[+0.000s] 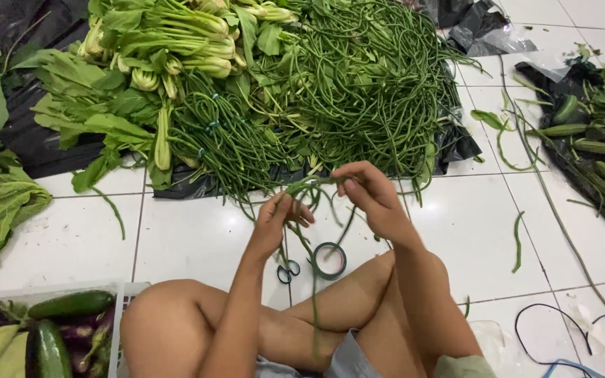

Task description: The person is selecting long beans from a large pile, aligning them into bundles, and securing them with green tape and scissors.

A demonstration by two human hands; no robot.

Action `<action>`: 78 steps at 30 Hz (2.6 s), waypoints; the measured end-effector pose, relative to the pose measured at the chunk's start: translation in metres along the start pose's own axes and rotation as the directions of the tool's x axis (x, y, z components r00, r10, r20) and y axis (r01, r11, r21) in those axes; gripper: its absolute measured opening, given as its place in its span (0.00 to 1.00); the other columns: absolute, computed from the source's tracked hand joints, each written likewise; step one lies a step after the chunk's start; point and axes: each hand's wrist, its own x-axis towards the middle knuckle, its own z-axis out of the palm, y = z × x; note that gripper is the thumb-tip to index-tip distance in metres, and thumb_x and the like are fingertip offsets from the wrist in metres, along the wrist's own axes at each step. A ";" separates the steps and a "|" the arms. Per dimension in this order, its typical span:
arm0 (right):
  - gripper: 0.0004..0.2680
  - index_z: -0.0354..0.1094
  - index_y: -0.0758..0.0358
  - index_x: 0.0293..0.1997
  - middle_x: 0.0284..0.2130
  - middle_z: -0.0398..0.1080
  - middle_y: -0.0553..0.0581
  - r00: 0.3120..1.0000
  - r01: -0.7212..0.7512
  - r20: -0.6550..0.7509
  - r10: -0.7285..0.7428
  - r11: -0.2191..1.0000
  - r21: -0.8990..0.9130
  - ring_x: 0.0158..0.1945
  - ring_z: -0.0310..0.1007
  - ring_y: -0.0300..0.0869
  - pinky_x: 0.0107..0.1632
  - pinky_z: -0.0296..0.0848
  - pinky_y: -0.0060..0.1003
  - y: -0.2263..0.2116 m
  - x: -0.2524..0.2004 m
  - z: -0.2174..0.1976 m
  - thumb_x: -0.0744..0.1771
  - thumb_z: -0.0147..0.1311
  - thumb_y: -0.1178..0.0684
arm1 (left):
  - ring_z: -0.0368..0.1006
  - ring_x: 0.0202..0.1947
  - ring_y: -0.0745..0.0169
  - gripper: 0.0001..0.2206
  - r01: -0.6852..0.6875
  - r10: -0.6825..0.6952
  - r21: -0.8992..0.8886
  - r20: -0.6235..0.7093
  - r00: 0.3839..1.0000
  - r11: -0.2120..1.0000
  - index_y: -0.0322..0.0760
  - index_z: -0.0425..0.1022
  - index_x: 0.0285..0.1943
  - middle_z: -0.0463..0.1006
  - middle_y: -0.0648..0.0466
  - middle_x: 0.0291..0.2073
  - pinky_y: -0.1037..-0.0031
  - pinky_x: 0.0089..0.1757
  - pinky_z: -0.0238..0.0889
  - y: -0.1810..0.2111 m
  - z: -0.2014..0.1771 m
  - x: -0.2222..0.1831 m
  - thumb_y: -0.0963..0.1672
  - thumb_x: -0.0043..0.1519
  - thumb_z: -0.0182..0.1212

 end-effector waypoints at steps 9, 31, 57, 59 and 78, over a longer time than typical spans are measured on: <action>0.07 0.70 0.65 0.52 0.22 0.64 0.53 0.954 -0.177 -0.268 0.131 0.972 -0.157 0.25 0.55 0.34 0.33 0.60 0.32 0.079 -0.024 0.010 0.72 0.46 0.57 | 0.55 0.06 0.68 0.20 0.096 -0.097 -0.066 -0.023 0.995 0.993 0.33 0.68 0.38 0.54 0.60 0.11 0.80 0.16 0.54 -0.015 -0.013 -0.003 0.52 0.73 0.45; 0.10 0.58 0.60 0.27 0.15 0.48 0.47 0.859 -0.497 0.120 0.497 0.758 0.422 0.15 0.41 0.34 0.19 0.55 0.30 0.114 -0.044 0.016 0.70 0.45 0.62 | 0.50 0.09 0.74 0.11 0.063 -0.063 -0.006 0.070 0.996 0.998 0.30 0.72 0.41 0.55 0.61 0.12 0.82 0.17 0.54 0.025 -0.030 -0.018 0.46 0.69 0.55; 0.10 0.61 0.67 0.46 0.22 0.45 0.44 0.910 -0.309 -0.110 0.401 0.829 0.466 0.23 0.44 0.33 0.26 0.53 0.27 0.111 -0.047 0.050 0.74 0.40 0.49 | 0.54 0.16 0.70 0.17 0.162 -0.124 0.124 -0.266 0.956 0.979 0.40 0.62 0.39 0.53 0.63 0.19 0.78 0.24 0.52 -0.028 0.001 -0.018 0.51 0.74 0.34; 0.10 0.61 0.67 0.48 0.23 0.46 0.45 0.899 -0.336 -0.122 0.420 0.842 0.421 0.24 0.47 0.34 0.29 0.55 0.28 0.105 -0.046 0.062 0.74 0.38 0.49 | 0.57 0.18 0.71 0.14 0.177 -0.113 0.214 -0.280 0.953 0.961 0.39 0.64 0.41 0.56 0.63 0.20 0.78 0.26 0.54 -0.024 0.011 -0.020 0.50 0.73 0.40; 0.17 0.60 0.62 0.70 0.65 0.62 0.65 0.693 -0.558 -0.055 0.719 0.583 0.590 0.44 0.72 0.39 0.38 0.72 0.24 0.072 -0.037 0.084 0.73 0.40 0.46 | 0.67 0.32 0.62 0.34 0.261 -0.196 0.492 -0.180 0.964 0.830 0.34 0.68 0.59 0.74 0.47 0.40 0.67 0.37 0.64 -0.008 0.011 -0.017 0.48 0.47 0.83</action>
